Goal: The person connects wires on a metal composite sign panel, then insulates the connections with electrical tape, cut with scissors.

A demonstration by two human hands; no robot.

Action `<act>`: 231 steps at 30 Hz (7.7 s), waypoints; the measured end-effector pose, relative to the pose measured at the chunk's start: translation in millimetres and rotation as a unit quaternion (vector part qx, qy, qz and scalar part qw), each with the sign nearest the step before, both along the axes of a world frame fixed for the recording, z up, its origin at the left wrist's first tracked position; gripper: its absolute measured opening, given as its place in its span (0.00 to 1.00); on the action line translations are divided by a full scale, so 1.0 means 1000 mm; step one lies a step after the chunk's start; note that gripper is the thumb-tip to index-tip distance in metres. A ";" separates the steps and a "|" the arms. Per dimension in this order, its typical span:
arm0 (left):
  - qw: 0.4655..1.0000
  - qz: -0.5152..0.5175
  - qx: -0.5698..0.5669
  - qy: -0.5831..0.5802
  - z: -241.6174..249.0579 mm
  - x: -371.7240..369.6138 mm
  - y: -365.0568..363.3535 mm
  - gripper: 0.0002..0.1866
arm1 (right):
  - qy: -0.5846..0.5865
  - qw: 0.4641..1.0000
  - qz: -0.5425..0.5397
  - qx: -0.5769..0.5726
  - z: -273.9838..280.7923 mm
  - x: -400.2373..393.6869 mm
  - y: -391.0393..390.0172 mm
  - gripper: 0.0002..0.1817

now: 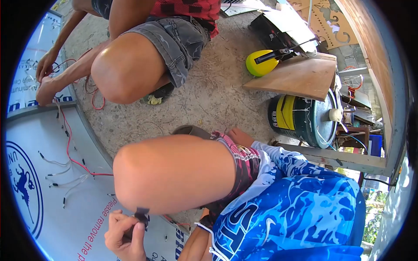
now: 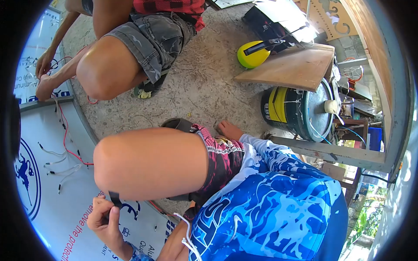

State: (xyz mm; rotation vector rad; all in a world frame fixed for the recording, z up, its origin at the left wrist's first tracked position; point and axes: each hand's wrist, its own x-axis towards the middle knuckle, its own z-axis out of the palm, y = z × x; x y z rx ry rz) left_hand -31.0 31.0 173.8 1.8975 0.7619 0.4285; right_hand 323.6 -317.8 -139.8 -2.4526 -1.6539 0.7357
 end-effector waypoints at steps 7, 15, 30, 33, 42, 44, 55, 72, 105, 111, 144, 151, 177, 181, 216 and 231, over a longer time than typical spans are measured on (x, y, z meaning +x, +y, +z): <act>0.985 0.068 -0.153 0.036 -0.011 -0.018 0.003 0.07 | 0.010 0.999 -0.052 -0.009 -0.009 -0.006 -0.014 0.26; 0.989 0.040 -0.138 0.021 0.008 0.014 0.013 0.08 | -0.056 0.990 0.124 0.030 -0.030 -0.002 -0.018 0.16; 0.993 0.005 -0.114 0.040 0.004 0.023 0.016 0.08 | 0.091 0.941 -0.327 -0.018 -0.011 0.022 0.010 0.18; 0.993 -0.004 -0.107 0.039 0.004 0.021 0.016 0.08 | 0.050 0.956 -0.289 -0.017 -0.016 0.021 0.009 0.16; 0.992 -0.017 -0.121 0.018 0.011 0.021 0.014 0.08 | 0.054 0.937 -0.300 0.173 0.016 0.064 0.108 0.19; 0.992 -0.014 -0.123 0.028 0.015 0.021 0.013 0.09 | 0.026 0.947 -0.278 0.159 0.010 0.065 0.089 0.19; 0.994 -0.041 -0.085 -0.064 0.011 0.043 0.010 0.06 | 0.041 0.944 -0.326 -0.023 0.006 0.030 0.031 0.25; 0.905 0.011 -0.418 -0.076 0.020 0.050 0.010 0.09 | 0.535 0.762 -0.242 0.274 0.309 0.009 0.088 0.31; 0.952 0.062 -0.294 -0.059 0.031 0.060 0.001 0.11 | 0.496 0.864 0.088 0.013 0.323 -0.115 0.166 0.43; 0.950 0.055 -0.296 -0.078 0.030 0.061 -0.002 0.10 | 0.480 0.872 0.092 0.020 0.324 -0.118 0.170 0.43; 0.979 -0.180 -0.045 -0.081 0.049 0.116 0.049 0.28 | 0.300 0.936 -0.125 0.136 0.384 -0.053 0.261 0.26; 0.972 -0.122 -0.100 -0.172 0.043 0.139 0.038 0.20 | 0.221 0.967 -0.103 0.071 0.392 -0.036 0.275 0.21; 0.982 -0.037 -0.137 0.125 0.019 0.100 0.007 0.15 | 0.102 0.991 -0.028 0.085 0.401 -0.030 0.268 0.21; 0.990 -0.003 -0.083 0.116 0.012 0.102 0.005 0.20 | 0.108 0.987 -0.018 0.118 0.395 -0.029 0.269 0.20; 0.965 0.037 -0.200 -0.166 -0.024 0.100 0.000 0.12 | 0.332 0.937 0.044 -0.099 0.355 -0.099 0.136 0.43; 0.963 0.077 -0.183 -0.184 -0.023 0.102 -0.006 0.12 | 0.359 0.928 -0.064 -0.073 0.353 -0.112 0.161 0.38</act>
